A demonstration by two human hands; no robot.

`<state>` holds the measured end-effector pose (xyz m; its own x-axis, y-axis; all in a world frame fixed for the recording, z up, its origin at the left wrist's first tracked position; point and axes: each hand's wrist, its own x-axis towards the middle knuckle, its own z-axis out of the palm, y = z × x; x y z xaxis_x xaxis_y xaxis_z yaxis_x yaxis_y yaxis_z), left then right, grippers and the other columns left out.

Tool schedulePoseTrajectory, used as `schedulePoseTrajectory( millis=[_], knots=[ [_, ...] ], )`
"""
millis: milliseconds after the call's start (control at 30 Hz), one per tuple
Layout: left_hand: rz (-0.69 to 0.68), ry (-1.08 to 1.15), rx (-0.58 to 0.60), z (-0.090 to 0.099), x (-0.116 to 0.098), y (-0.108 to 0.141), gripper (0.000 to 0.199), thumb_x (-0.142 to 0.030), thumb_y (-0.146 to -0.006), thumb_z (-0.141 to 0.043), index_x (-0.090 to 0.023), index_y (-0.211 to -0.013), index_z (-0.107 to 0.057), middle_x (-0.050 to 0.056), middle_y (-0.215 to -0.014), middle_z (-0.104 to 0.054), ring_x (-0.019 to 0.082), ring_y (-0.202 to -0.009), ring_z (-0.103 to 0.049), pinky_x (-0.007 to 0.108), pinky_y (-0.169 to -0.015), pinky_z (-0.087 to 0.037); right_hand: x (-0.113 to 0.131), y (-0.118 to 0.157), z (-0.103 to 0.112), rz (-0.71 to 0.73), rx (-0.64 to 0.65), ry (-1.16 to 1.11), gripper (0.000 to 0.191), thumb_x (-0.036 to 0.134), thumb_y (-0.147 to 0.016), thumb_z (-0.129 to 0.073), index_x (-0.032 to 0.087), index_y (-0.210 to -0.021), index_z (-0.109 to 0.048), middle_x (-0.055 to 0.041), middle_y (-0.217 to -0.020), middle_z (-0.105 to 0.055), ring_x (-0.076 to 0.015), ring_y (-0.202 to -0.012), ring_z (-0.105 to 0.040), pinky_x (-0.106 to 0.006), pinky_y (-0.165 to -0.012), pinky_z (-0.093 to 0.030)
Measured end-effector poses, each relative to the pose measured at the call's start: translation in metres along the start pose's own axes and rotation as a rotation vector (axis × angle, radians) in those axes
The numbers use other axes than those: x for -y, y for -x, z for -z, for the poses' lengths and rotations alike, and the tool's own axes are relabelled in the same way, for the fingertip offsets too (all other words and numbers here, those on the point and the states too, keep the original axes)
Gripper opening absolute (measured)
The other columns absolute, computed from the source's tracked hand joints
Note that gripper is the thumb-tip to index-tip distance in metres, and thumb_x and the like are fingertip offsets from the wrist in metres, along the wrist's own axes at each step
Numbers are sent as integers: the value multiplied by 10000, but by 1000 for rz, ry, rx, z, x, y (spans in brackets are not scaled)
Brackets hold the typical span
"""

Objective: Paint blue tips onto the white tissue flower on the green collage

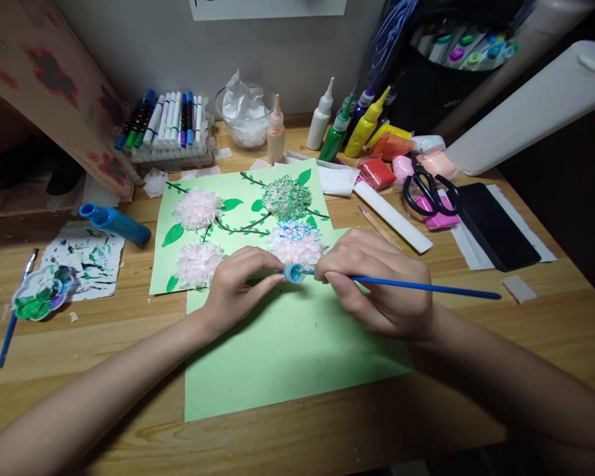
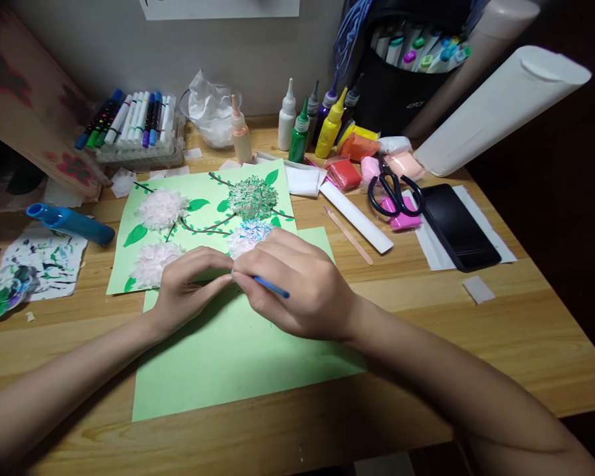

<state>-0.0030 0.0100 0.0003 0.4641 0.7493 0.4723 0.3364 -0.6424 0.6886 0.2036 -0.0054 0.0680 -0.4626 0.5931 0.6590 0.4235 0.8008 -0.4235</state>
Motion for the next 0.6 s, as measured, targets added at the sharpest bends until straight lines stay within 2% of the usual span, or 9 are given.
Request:
schedulePoseTrajectory(
  millis=[200, 600],
  knots=[
    [-24, -7, -13, 0, -1, -2, 60, -245, -869, -658, -187, -879, -665, 37, -812, -716, 146, -755, -661, 274, -702, -524, -2, 0, 0, -27, -6, -42, 180, 161, -939, -445, 189, -813, -571, -20, -691, -648, -130, -647, -560, -268, -644, -475],
    [-19, -16, 23, 0, -2, -2, 31, -207, -877, -641, -193, -898, -660, 32, -832, -718, 143, -772, -653, 267, -711, -517, -7, 0, -2, -10, 85, -94, 174, 181, -948, -452, 162, -826, -574, -40, -723, -665, -129, -668, -558, -270, -699, -472]
  ],
)
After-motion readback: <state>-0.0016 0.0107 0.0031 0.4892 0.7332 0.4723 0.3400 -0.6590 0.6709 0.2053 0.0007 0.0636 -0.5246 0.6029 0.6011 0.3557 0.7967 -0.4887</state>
